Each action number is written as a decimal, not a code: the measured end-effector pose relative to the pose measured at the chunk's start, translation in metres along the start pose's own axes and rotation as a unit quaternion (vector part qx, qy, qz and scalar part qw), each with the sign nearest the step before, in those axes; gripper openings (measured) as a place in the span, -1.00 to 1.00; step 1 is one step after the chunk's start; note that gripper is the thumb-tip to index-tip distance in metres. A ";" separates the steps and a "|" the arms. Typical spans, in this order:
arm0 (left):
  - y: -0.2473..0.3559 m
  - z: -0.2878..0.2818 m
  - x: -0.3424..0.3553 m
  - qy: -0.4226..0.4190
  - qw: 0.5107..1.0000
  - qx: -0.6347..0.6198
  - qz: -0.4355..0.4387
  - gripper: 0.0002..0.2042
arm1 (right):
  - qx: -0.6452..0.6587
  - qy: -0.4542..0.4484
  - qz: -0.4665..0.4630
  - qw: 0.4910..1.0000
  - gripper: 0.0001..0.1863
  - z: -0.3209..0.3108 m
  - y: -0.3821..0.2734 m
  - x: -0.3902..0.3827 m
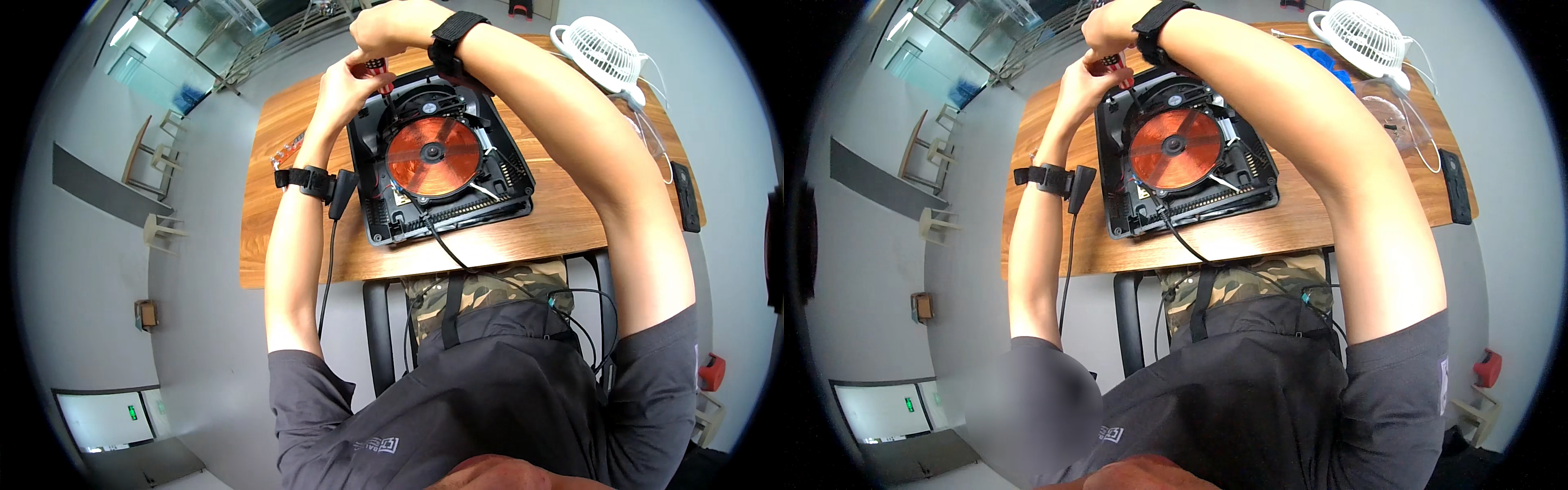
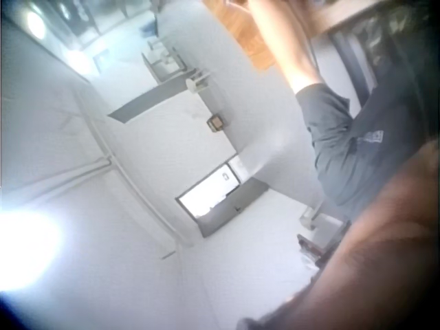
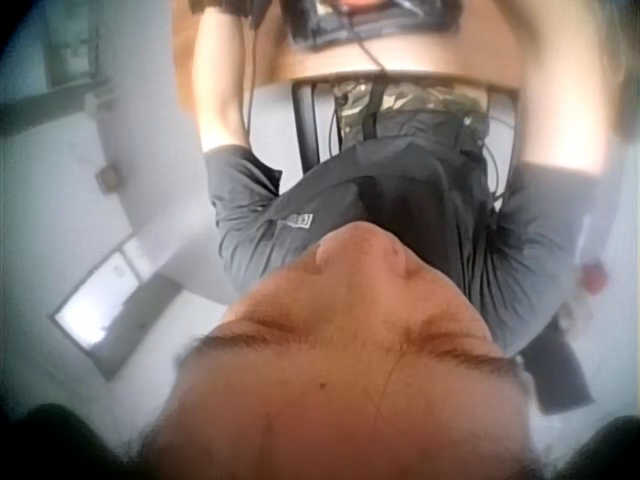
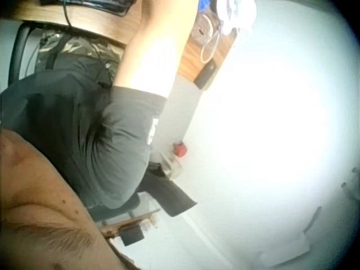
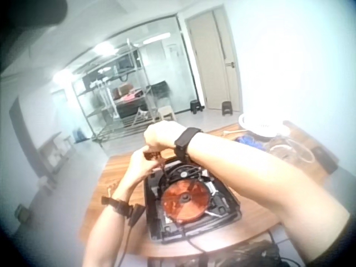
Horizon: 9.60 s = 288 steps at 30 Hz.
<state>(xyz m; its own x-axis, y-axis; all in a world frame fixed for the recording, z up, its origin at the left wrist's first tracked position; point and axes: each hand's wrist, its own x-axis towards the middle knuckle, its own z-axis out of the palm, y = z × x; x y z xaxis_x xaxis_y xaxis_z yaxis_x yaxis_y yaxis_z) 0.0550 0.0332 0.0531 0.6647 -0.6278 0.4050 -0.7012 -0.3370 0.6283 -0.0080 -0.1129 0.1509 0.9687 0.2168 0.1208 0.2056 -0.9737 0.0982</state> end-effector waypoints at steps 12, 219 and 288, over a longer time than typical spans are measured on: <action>-0.025 0.007 0.000 -0.012 0.999 -0.039 -0.034 -0.68 | -0.004 -0.053 -0.027 0.998 -0.57 -0.004 -0.010 0.005; -0.019 0.021 -0.018 -0.031 0.999 -0.043 -0.007 -0.79 | -0.012 -0.049 0.075 0.996 -0.53 0.007 -0.030 -0.007; -0.147 -0.144 -0.134 -0.038 0.917 0.347 -0.196 -0.77 | 0.156 -0.097 0.224 0.957 -0.41 0.157 0.086 -0.225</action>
<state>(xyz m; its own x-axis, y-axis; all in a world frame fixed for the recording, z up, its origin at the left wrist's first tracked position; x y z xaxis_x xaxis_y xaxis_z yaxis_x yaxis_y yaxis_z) 0.1062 0.2681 0.0015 0.8991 -0.4013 0.1750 -0.4253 -0.8954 0.1318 -0.1867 -0.2563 -0.0234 0.9706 -0.2153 -0.1075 -0.2346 -0.9459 -0.2241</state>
